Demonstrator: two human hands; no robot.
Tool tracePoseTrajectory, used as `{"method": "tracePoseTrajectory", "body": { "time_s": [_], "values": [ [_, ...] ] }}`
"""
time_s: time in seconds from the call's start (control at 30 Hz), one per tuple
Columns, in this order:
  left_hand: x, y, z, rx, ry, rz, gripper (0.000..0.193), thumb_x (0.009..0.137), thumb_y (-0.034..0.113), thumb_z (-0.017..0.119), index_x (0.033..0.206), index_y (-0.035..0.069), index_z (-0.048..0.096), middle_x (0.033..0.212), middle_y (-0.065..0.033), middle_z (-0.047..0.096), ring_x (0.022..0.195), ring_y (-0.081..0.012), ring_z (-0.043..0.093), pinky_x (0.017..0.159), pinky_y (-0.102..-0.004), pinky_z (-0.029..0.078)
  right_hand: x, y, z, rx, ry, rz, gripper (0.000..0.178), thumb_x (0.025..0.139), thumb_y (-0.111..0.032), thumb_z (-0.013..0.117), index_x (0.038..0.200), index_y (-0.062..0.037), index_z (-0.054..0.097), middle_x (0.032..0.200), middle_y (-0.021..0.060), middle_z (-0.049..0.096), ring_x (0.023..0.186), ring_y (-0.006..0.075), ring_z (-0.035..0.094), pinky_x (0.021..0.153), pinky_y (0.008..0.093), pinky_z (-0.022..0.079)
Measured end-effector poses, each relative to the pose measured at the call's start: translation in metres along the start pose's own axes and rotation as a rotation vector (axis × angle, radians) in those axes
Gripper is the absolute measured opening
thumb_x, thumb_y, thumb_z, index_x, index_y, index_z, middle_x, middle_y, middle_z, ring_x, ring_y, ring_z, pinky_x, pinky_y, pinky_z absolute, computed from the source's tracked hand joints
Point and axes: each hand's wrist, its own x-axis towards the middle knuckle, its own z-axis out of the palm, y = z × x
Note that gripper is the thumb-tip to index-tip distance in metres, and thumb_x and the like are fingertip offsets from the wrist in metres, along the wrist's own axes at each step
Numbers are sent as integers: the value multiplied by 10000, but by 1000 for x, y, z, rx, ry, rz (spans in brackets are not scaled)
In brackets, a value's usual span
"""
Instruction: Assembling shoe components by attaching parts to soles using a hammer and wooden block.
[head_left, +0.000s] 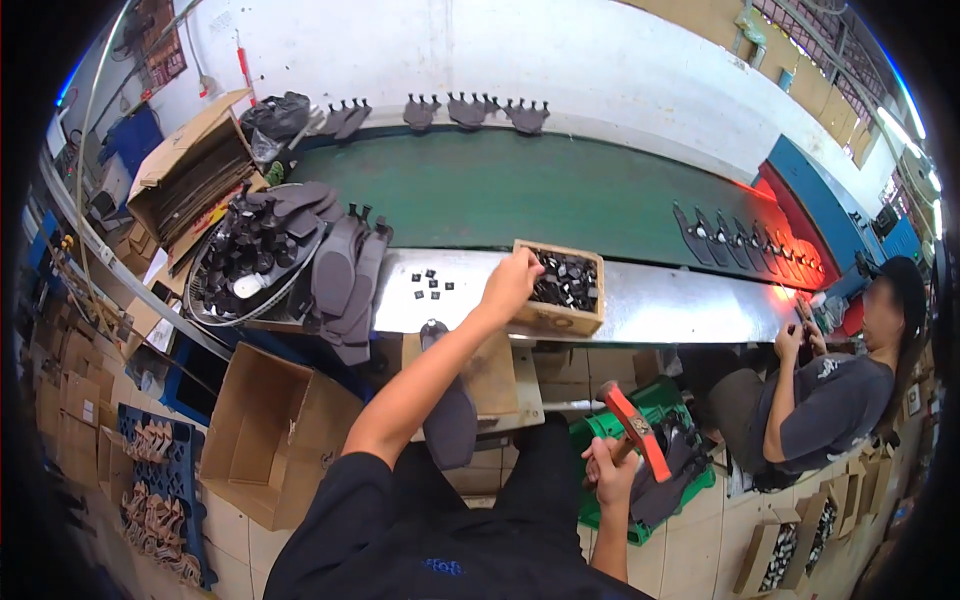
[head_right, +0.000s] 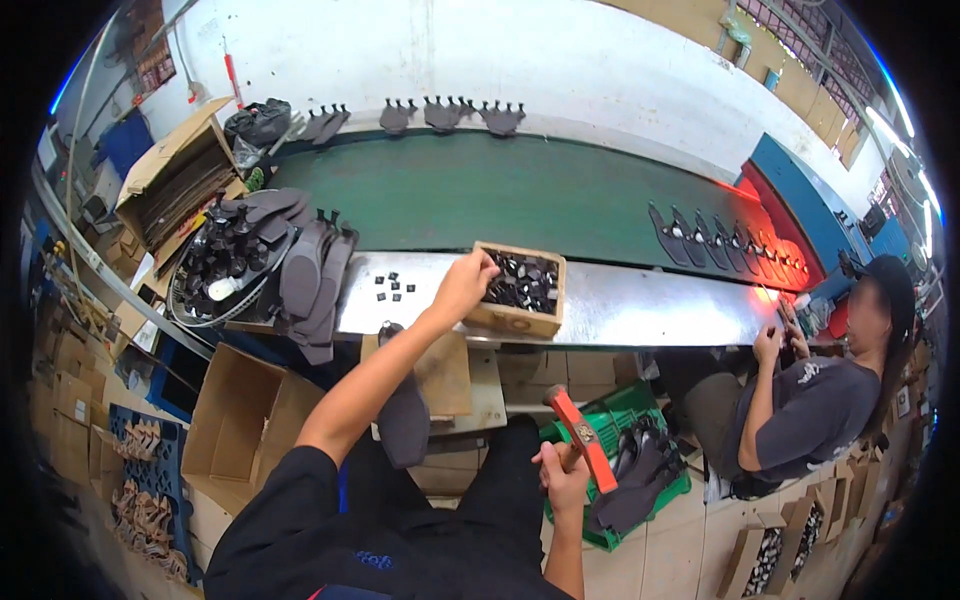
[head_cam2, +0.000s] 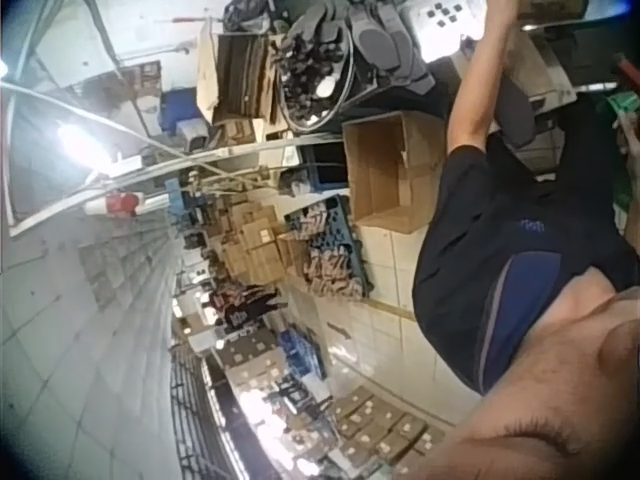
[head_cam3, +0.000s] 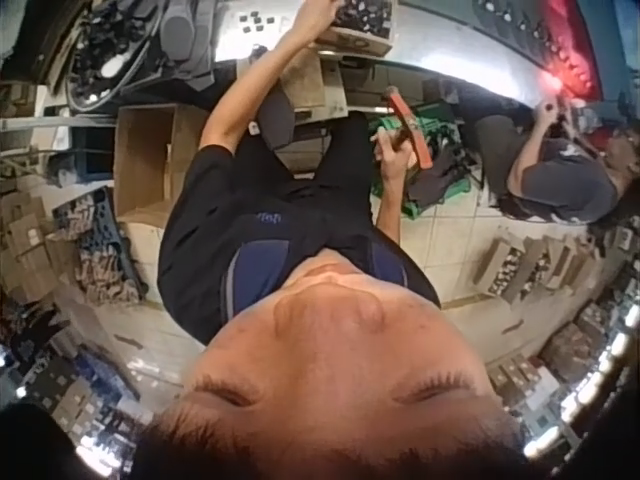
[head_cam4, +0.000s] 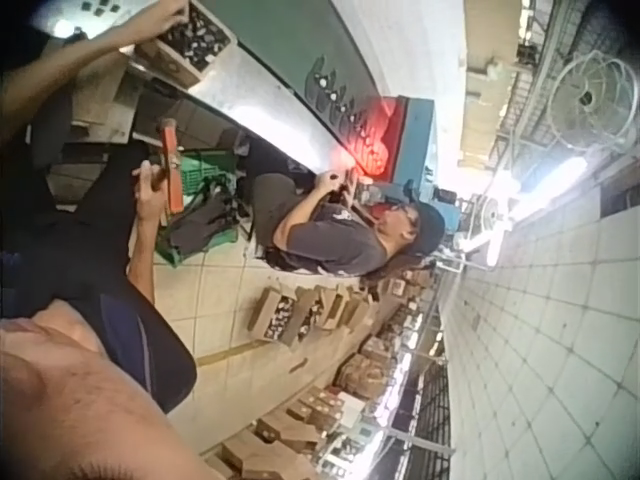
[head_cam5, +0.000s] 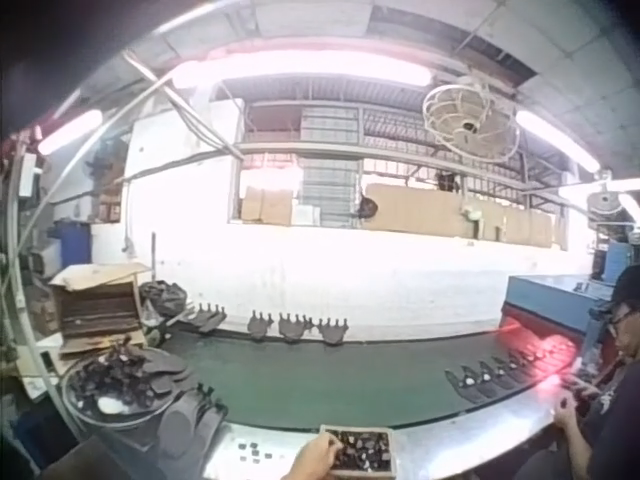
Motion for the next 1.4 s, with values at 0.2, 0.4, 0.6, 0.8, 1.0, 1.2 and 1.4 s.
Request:
{"method": "tracePoseTrajectory", "body": {
  "time_s": [0.2,0.4,0.6,0.8,1.0,1.2,1.4],
  "values": [
    [-60,75,-61,-1258,-228,-518,212,1034,224,573,1076,17,550,1128,-164,700,860,-171,700,709,-275,539,21,-24,23,16,-92,-113,296,1034,-197,565,1151,59,658,631,96,617,389,56,393,386,217,302],
    [-140,138,-116,-1375,-246,-475,166,1007,123,609,1115,27,528,1139,-180,694,929,-172,690,789,-283,542,29,-62,66,198,-238,-221,289,1025,-166,594,1215,45,647,838,163,692,450,35,419,417,188,328],
    [-187,175,-136,-843,8,-95,407,895,-18,720,1230,-6,489,1189,-186,689,1131,-189,639,928,-312,525,11,-82,82,312,-424,-261,310,981,-204,673,1162,47,653,943,154,711,533,43,492,460,213,409],
    [-213,188,-148,-279,84,216,380,810,-42,755,1173,23,667,1139,-109,721,1135,-270,653,942,-363,523,-16,-81,81,425,-537,-178,343,921,-230,754,1109,38,655,840,77,671,533,52,496,470,220,425],
    [-260,199,-147,-316,147,186,270,812,-28,736,1067,60,719,1093,-92,727,1101,-275,663,931,-375,539,-36,-44,79,322,-458,-299,246,923,-199,733,1029,-4,625,777,51,594,500,66,462,417,228,347],
    [-286,198,-138,-261,273,266,221,850,25,711,1067,61,688,991,-79,628,986,-282,604,846,-372,506,-36,-22,57,364,-532,-183,163,980,-136,632,1074,-4,610,697,35,556,412,50,382,368,205,277],
    [-303,182,-147,-327,311,207,121,850,55,726,883,40,611,1020,-69,605,992,-267,584,837,-365,490,-60,-56,103,256,-673,-225,246,1013,-216,606,939,19,608,527,24,449,410,93,374,408,277,345]
  ]
}}
